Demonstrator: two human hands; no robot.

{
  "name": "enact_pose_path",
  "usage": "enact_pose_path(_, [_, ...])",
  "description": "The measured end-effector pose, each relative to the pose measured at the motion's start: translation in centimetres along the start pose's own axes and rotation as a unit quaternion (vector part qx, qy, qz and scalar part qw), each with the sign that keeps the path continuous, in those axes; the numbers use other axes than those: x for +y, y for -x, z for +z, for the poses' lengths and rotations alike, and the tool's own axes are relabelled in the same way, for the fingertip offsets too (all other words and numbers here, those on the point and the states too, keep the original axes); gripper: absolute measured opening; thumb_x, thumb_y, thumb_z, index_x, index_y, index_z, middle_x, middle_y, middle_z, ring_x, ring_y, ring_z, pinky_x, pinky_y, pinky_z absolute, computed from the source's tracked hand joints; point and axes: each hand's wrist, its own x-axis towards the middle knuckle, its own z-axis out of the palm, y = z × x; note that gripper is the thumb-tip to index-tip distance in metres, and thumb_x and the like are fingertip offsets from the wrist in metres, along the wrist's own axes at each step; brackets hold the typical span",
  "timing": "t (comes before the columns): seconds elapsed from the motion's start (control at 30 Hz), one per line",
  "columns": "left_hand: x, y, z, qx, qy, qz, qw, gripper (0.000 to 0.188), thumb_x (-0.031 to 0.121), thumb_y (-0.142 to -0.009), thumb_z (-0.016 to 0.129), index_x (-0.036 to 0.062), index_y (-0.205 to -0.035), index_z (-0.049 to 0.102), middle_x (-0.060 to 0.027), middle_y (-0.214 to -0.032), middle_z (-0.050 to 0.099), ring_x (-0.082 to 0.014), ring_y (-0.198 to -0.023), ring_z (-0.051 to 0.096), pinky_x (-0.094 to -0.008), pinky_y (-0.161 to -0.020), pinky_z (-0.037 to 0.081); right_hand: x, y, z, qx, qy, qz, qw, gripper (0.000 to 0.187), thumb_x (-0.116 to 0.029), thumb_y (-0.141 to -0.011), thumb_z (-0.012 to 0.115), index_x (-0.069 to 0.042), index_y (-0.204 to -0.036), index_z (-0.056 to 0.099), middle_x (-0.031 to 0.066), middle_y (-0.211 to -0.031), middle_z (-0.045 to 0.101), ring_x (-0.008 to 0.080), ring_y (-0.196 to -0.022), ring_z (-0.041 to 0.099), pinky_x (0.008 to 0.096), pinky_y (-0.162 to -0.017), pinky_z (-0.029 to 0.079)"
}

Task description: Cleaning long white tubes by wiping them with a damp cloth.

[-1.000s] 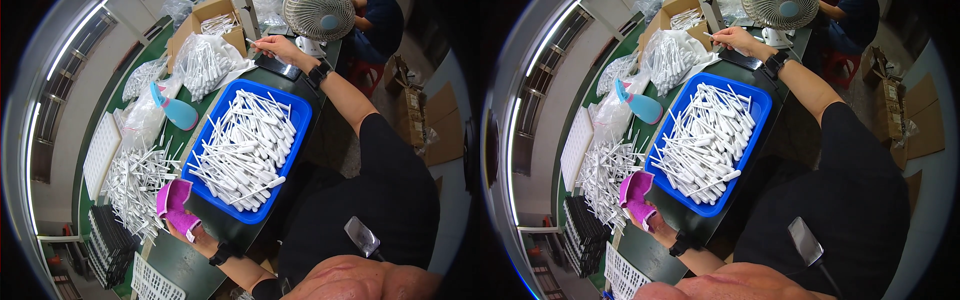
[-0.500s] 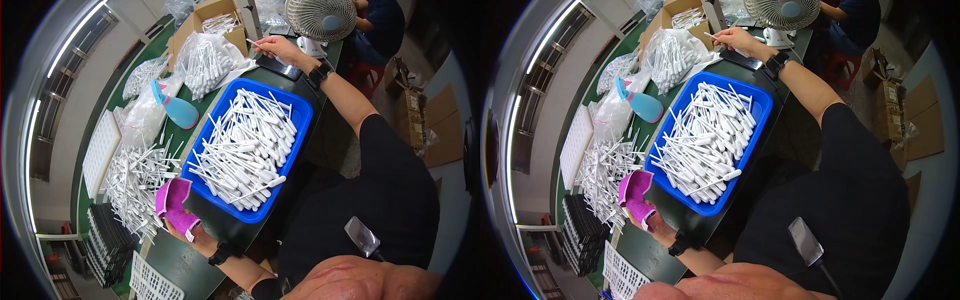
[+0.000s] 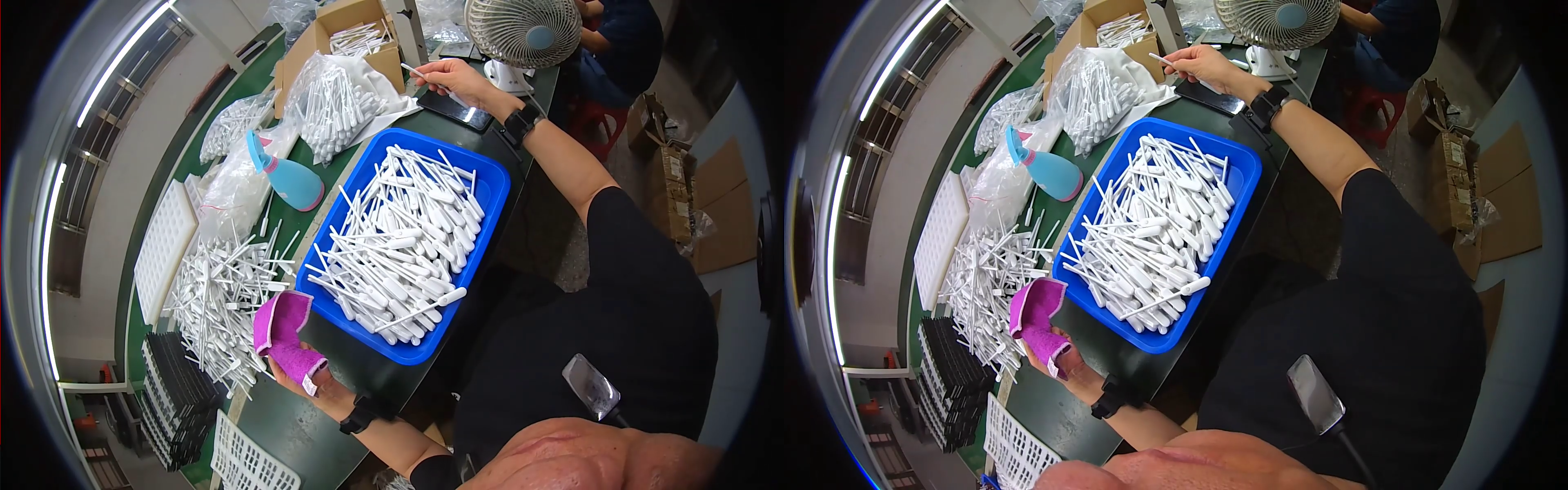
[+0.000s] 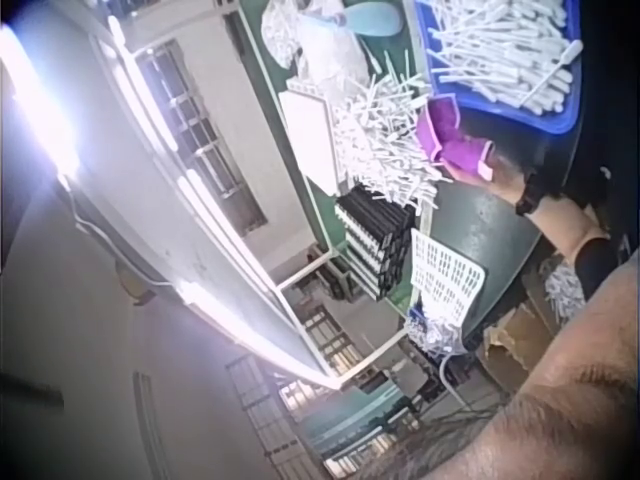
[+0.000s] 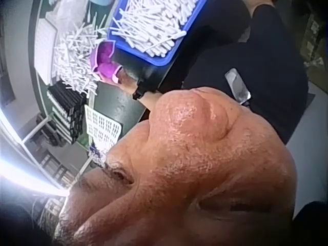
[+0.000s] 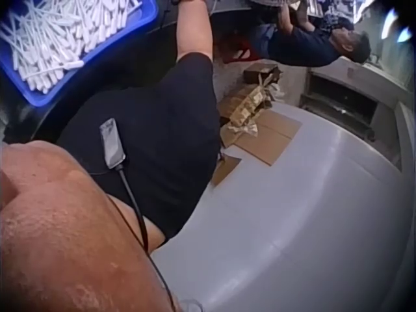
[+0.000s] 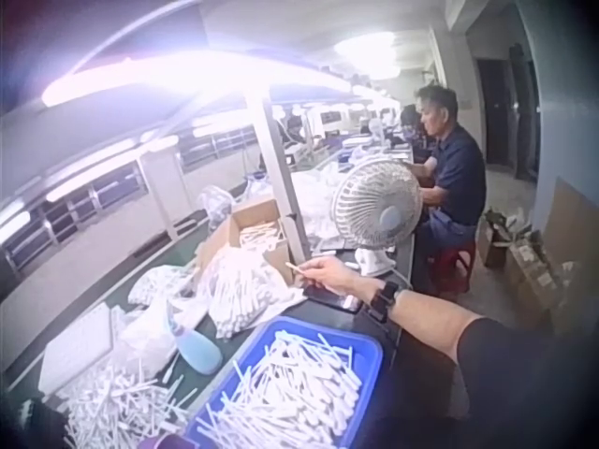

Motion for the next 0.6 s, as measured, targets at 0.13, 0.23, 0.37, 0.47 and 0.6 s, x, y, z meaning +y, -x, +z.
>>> enact_pose_path(0.13, [0.0, -0.2, -0.5, -0.014, 0.022, -0.01, 1.0, 0.033, 0.035, -0.089, 0.048, 0.0035, -0.1, 0.05, -0.0098, -0.081, 0.055, -0.0195, -0.056, 0.05, -0.0265, -0.047, 0.038, -0.1, 0.1, 0.1, -0.002, 0.001, 0.0, 1.0, 0.025, -0.015, -0.089, 0.054, -0.001, -0.108, 0.06, 0.001, -0.086, 0.063, 0.0024, -0.067, 0.047, 0.0141, -0.057, 0.037])
enact_pose_path(0.23, [-0.1, -0.7, -1.8, -0.074, 0.03, -0.013, 0.997, 0.028, 0.024, -0.092, 0.04, 0.001, -0.103, 0.051, -0.01, -0.086, 0.06, -0.0205, -0.061, 0.06, -0.0274, -0.052, 0.052, -0.1, 0.3, 0.1, -0.002, 0.002, 0.001, 1.0, 0.024, -0.015, -0.089, 0.054, -0.001, -0.108, 0.06, 0.0007, -0.086, 0.063, 0.0022, -0.066, 0.047, 0.0141, -0.057, 0.038])
enact_pose_path(0.37, [0.2, 0.1, 0.3, 0.006, 0.034, -0.02, 0.999, 0.033, 0.034, -0.089, 0.047, 0.0034, -0.1, 0.051, -0.0095, -0.08, 0.056, -0.0193, -0.055, 0.05, -0.0267, -0.046, 0.038, -0.3, 0.2, 0.4, 0.0, 0.002, 0.0, 1.0, 0.024, -0.016, -0.089, 0.054, -0.001, -0.107, 0.06, 0.0004, -0.085, 0.062, 0.002, -0.065, 0.046, 0.0143, -0.057, 0.038])
enact_pose_path(0.47, [0.1, -0.2, -0.1, -0.005, 0.024, -0.016, 1.0, 0.033, 0.034, -0.089, 0.047, 0.0035, -0.099, 0.051, -0.0092, -0.078, 0.056, -0.0193, -0.054, 0.05, -0.0266, -0.045, 0.038, -0.6, 0.2, 0.5, 0.005, 0.016, 0.006, 1.0, 0.024, -0.017, -0.089, 0.054, -0.001, -0.106, 0.06, 0.0001, -0.084, 0.062, 0.0017, -0.064, 0.046, 0.0144, -0.057, 0.038])
enact_pose_path(0.6, [-0.2, -0.6, -0.5, -0.005, 0.01, -0.005, 1.0, 0.032, 0.034, -0.089, 0.046, 0.0036, -0.099, 0.051, -0.0088, -0.076, 0.055, -0.0192, -0.053, 0.05, -0.0265, -0.045, 0.037, -0.5, 0.0, 0.5, -0.009, 0.004, -0.007, 1.0, 0.024, -0.017, -0.089, 0.054, -0.001, -0.105, 0.061, 0.0003, -0.085, 0.062, 0.0018, -0.063, 0.046, 0.0144, -0.056, 0.037])
